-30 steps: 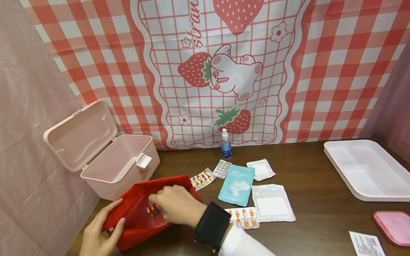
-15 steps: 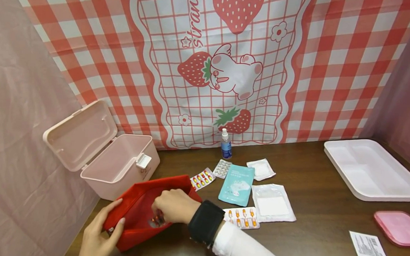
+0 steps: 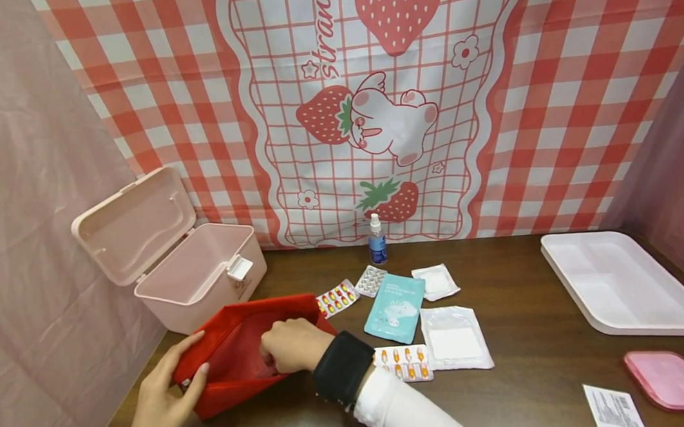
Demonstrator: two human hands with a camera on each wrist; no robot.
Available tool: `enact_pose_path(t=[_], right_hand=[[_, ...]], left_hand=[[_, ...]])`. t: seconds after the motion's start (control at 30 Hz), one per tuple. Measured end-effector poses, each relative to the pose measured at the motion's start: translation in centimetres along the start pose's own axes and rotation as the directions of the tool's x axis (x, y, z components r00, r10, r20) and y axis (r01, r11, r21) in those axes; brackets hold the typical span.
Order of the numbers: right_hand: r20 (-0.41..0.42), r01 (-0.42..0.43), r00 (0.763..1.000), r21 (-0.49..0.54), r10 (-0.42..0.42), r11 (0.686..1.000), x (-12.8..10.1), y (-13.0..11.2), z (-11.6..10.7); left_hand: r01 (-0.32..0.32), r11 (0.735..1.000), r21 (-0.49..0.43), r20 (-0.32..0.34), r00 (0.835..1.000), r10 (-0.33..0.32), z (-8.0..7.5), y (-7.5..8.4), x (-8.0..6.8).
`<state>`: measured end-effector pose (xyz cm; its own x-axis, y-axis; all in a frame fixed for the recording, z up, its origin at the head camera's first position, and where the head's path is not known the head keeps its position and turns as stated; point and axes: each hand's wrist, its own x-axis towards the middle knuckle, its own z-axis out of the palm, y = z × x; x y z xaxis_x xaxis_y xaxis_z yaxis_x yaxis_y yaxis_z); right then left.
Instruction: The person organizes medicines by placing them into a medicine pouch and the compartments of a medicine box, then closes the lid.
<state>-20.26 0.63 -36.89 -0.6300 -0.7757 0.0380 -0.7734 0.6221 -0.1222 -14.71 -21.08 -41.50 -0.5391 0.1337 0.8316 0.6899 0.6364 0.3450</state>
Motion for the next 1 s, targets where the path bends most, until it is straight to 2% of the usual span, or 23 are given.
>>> enact_pose_path(t=[0.17,0.4,0.67,0.8,1.0], right_hand=[[-0.031,-0.004,1.0,-0.011,0.004,1.0,-0.1,0.1,0.0],[-0.082,0.002,0.997,0.035,0.001,0.999,-0.5,0.3,-0.4],[-0.187,0.043,0.981,0.005,-0.042,0.999,-1.5,0.6,-0.8],[-0.235,0.065,0.97,0.001,-0.063,0.998,-2.5,0.8,-1.3],[-0.285,0.063,0.957,0.011,-0.057,0.998,-4.3,1.5,-2.5]], left_hand=[[0.002,1.0,-0.001,0.0,1.0,-0.002,0.0,0.0,0.0],[-0.002,1.0,0.009,-0.006,1.0,0.002,0.1,-0.2,-0.1],[-0.001,1.0,0.014,-0.007,1.0,0.001,0.1,-0.1,-0.1],[-0.001,1.0,0.016,-0.008,1.0,0.001,-0.1,0.6,0.3],[-0.004,1.0,0.013,-0.01,1.0,0.005,-0.6,2.8,1.6]])
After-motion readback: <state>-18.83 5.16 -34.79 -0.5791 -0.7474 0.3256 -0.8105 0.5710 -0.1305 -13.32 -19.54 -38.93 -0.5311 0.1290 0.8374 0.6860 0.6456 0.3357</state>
